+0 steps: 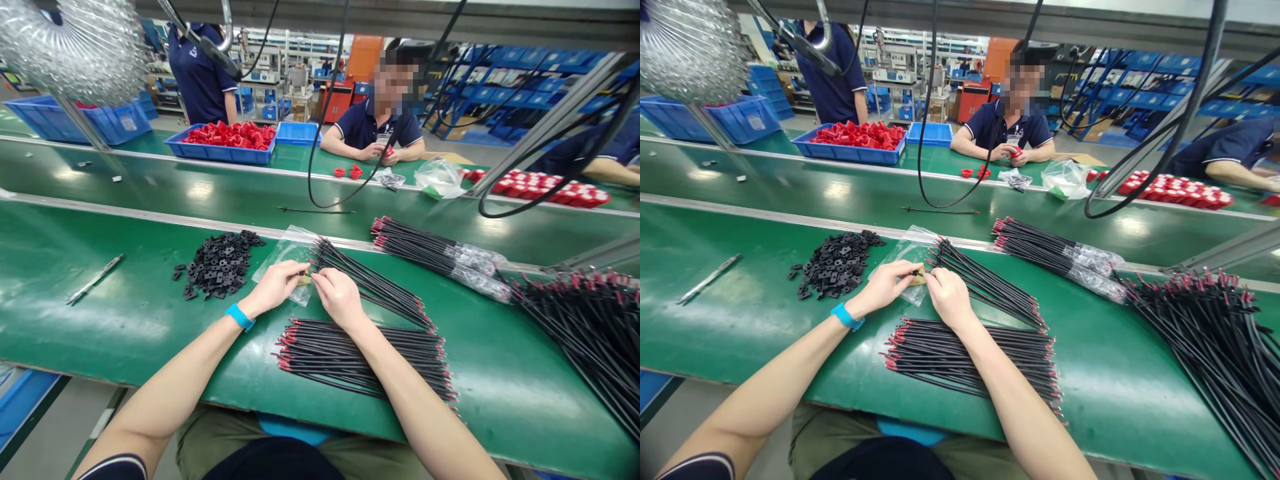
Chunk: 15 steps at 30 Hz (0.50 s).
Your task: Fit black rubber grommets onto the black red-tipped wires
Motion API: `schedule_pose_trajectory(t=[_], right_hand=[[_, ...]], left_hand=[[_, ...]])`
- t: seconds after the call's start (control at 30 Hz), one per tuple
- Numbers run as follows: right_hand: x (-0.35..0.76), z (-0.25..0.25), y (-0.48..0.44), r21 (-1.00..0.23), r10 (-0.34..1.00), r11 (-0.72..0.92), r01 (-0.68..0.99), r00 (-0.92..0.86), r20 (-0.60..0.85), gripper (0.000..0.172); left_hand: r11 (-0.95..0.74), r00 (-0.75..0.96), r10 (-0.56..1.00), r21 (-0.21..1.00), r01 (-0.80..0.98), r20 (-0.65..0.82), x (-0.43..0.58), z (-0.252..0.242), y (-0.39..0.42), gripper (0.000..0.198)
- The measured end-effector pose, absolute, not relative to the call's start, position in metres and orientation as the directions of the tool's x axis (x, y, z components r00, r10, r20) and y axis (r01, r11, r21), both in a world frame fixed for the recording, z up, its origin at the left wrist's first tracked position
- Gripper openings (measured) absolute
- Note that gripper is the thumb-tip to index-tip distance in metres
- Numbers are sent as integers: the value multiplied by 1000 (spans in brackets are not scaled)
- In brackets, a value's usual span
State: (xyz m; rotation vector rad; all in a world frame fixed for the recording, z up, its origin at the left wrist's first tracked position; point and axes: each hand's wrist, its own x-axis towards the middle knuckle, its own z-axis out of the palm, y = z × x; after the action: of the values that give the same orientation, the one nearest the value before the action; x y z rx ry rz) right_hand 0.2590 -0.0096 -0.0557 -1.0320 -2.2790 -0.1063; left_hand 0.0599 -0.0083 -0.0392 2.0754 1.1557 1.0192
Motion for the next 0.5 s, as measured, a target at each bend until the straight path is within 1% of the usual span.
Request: schedule_pose_trajectory(t=[0.07, 0.17, 0.27, 0.33, 0.4, 0.5], right_hand=[[259, -54, -10, -154, 644, 689, 708, -501, 579, 26], [258, -53, -11, -161, 654, 675, 720, -483, 582, 27], [257, -53, -12, -192, 663, 673, 714, -468, 583, 26], [257, -53, -12, -212, 668, 674, 708, -460, 585, 26], [257, -54, -12, -252, 679, 673, 695, -447, 582, 27], [258, -55, -11, -374, 707, 673, 638, -406, 579, 26]], left_hand=[[-407, 332, 897, 838, 364, 292, 61, -36, -9, 33], [-215, 339, 927, 969, 121, 163, 60, -36, -7, 37], [-28, 302, 952, 997, -75, 50, 60, -40, -4, 52], [41, 257, 966, 991, -125, -8, 60, -44, -2, 54], [78, 243, 969, 988, -130, -44, 61, -48, -2, 46], [57, 263, 965, 992, -111, -26, 63, -51, -3, 39]])
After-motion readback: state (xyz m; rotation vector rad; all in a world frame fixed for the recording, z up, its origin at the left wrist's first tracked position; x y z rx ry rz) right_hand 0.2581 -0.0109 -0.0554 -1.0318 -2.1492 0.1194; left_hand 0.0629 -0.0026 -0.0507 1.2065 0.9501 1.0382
